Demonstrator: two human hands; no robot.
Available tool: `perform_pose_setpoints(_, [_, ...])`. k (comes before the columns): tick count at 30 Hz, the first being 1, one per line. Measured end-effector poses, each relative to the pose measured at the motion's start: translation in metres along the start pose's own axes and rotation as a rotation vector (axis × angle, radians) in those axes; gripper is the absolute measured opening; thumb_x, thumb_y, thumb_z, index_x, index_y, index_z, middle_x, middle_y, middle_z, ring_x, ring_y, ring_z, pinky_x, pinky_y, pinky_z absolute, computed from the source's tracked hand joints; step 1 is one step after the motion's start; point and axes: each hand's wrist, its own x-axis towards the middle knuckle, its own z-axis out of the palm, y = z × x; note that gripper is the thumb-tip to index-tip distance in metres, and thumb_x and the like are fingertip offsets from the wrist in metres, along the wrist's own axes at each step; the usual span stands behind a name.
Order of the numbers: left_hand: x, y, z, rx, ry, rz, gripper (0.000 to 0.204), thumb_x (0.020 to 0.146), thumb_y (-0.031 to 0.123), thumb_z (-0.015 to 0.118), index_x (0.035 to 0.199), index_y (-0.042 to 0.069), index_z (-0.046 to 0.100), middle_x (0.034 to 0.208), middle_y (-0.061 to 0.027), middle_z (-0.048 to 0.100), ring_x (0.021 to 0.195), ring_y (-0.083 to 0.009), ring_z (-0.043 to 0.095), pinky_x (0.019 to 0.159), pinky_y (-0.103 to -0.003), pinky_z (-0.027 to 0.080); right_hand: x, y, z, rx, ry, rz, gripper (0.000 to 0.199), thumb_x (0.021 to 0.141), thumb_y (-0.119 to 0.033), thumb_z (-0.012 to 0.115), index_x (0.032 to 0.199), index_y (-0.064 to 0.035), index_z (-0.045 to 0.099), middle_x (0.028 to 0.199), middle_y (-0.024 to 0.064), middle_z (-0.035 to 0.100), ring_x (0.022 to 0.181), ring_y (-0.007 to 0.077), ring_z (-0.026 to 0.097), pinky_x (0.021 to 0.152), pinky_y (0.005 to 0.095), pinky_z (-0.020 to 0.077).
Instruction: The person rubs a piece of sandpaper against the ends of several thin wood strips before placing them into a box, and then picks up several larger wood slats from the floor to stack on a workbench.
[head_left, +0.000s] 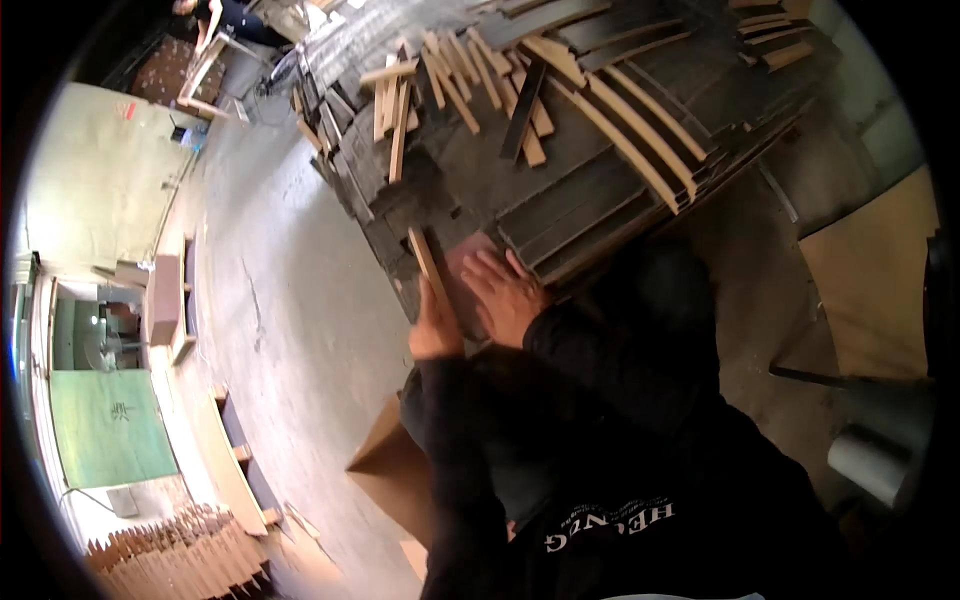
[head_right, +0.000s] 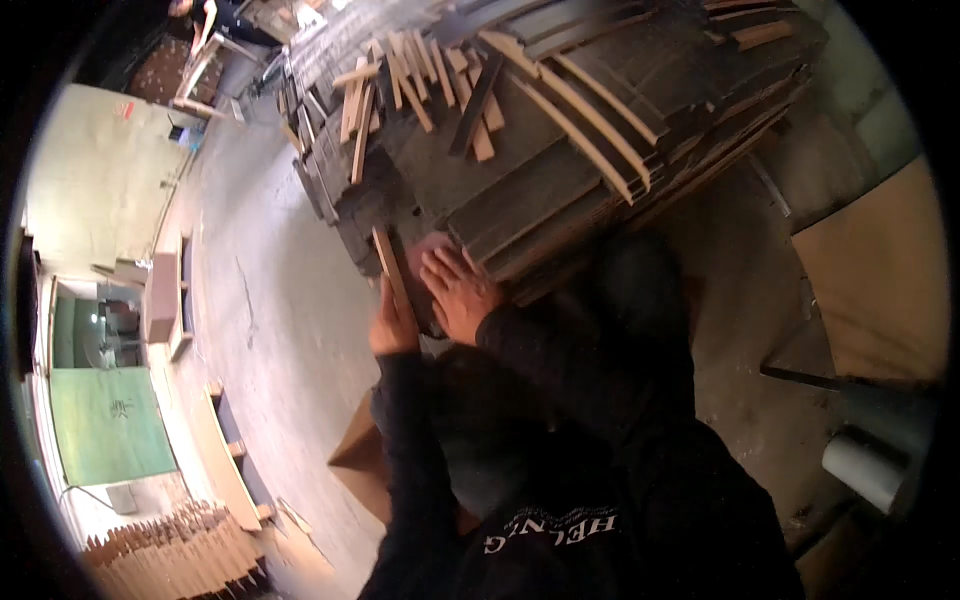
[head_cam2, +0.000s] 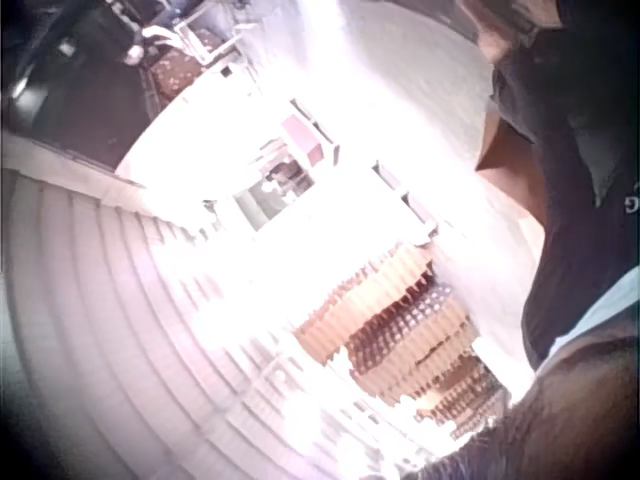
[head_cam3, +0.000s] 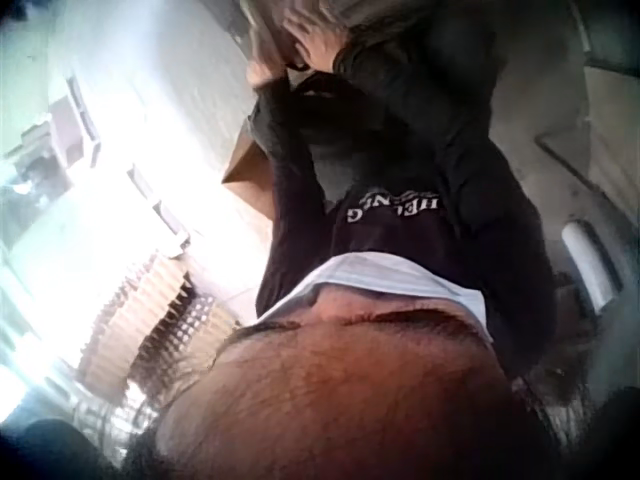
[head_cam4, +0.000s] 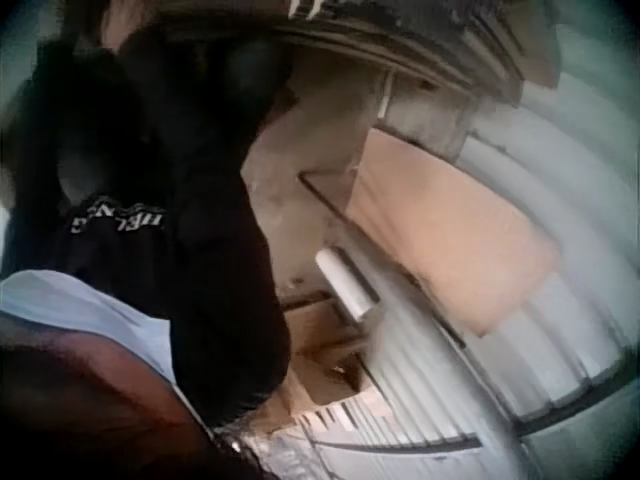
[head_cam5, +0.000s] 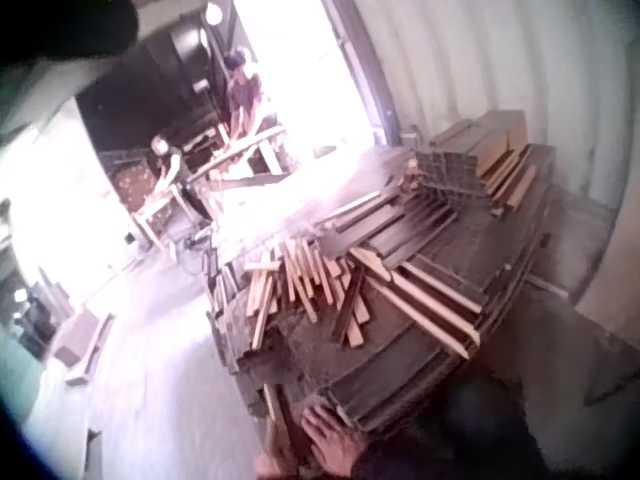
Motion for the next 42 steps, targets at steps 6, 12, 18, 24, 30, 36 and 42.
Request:
perform_pose_setpoints(6, [-0.072, 0.028, -0.021, -0.025, -0.149, -0.089, 0.044, 0.083, 0.018, 0.044, 0.126, 0.010, 0.038, 0.073, -0.0205, 0.059, 0.050, -0.0338, 0.055, 0.042, -0.040, 0.041, 0.002, 0.009, -0.009, 0.031, 0.039, 0.012, 0.047, 0.078, -0.021, 0.048, 0.121, -0.0032, 0.042, 0.133, 0.0111, 0.033, 0.125, 0.0262, 0.027, 0.103, 0.0425, 0.0163])
perform_pose_setpoints(12, [0.025, -0.007, -0.008, 0.219, -0.148, -0.165, 0.045, 0.084, 0.030, 0.041, 0.127, 0.022, 0.033, 0.061, -0.0157, 0.059, 0.051, -0.0350, 0.056, 0.043, -0.044, 0.042, 0.011, -0.005, 0.003, 0.008, 0.076, -0.046, 0.049, 0.075, -0.018, 0.052, 0.120, -0.0038, 0.042, 0.131, 0.0107, 0.036, 0.124, 0.0266, 0.027, 0.103, 0.0414, 0.0188])
perform_pose_setpoints(18, [-0.015, -0.002, -0.007, 0.123, 0.013, 0.130, 0.044, 0.081, 0.030, 0.050, 0.122, 0.019, 0.044, 0.074, -0.0179, 0.059, 0.060, -0.0305, 0.058, 0.053, -0.043, 0.045, 0.004, -0.003, -0.009, -0.055, 0.022, -0.062, 0.045, 0.079, -0.021, 0.050, 0.120, -0.0054, 0.042, 0.132, 0.0101, 0.035, 0.124, 0.0260, 0.027, 0.102, 0.0430, 0.0181])
perform_pose_setpoints(24, [-0.014, 0.006, -0.009, -0.037, -0.176, -0.170, 0.047, 0.081, 0.032, 0.049, 0.125, 0.019, 0.039, 0.093, -0.0190, 0.058, 0.078, -0.0328, 0.058, 0.065, -0.043, 0.046, -0.002, -0.005, -0.011, -0.131, -0.002, -0.055, 0.042, 0.081, -0.020, 0.047, 0.121, -0.0068, 0.041, 0.132, 0.0093, 0.035, 0.124, 0.0260, 0.029, 0.103, 0.0412, 0.0187])
perform_pose_setpoints(30, [-0.019, 0.007, -0.005, -0.172, -0.278, -0.255, 0.060, 0.079, 0.035, 0.050, 0.130, 0.016, 0.027, 0.093, -0.0193, 0.059, 0.080, -0.0355, 0.058, 0.068, -0.044, 0.045, 0.003, -0.006, -0.009, -0.143, -0.004, -0.062, 0.044, 0.080, -0.020, 0.047, 0.121, -0.0066, 0.041, 0.132, 0.0084, 0.035, 0.124, 0.0245, 0.028, 0.103, 0.0408, 0.0175])
perform_pose_setpoints(36, [-0.018, -0.007, -0.003, -0.157, -0.230, -0.264, 0.060, 0.074, 0.034, 0.054, 0.128, 0.016, 0.033, 0.076, -0.0218, 0.060, 0.070, -0.0387, 0.057, 0.060, -0.047, 0.044, 0.011, -0.009, -0.009, -0.116, 0.065, -0.090, 0.046, 0.075, -0.017, 0.052, 0.119, -0.0076, 0.043, 0.130, 0.0086, 0.038, 0.122, 0.0258, 0.032, 0.101, 0.0428, 0.0212])
perform_pose_setpoints(42, [-0.036, 0.013, -0.015, 0.136, -0.144, -0.123, 0.050, 0.080, 0.029, 0.046, 0.127, 0.014, 0.035, 0.059, -0.0172, 0.058, 0.051, -0.0344, 0.057, 0.047, -0.045, 0.043, 0.005, -0.002, -0.007, -0.078, 0.027, -0.054, 0.045, 0.077, -0.020, 0.050, 0.119, -0.0065, 0.043, 0.131, 0.0091, 0.036, 0.123, 0.0250, 0.030, 0.103, 0.0415, 0.0192])
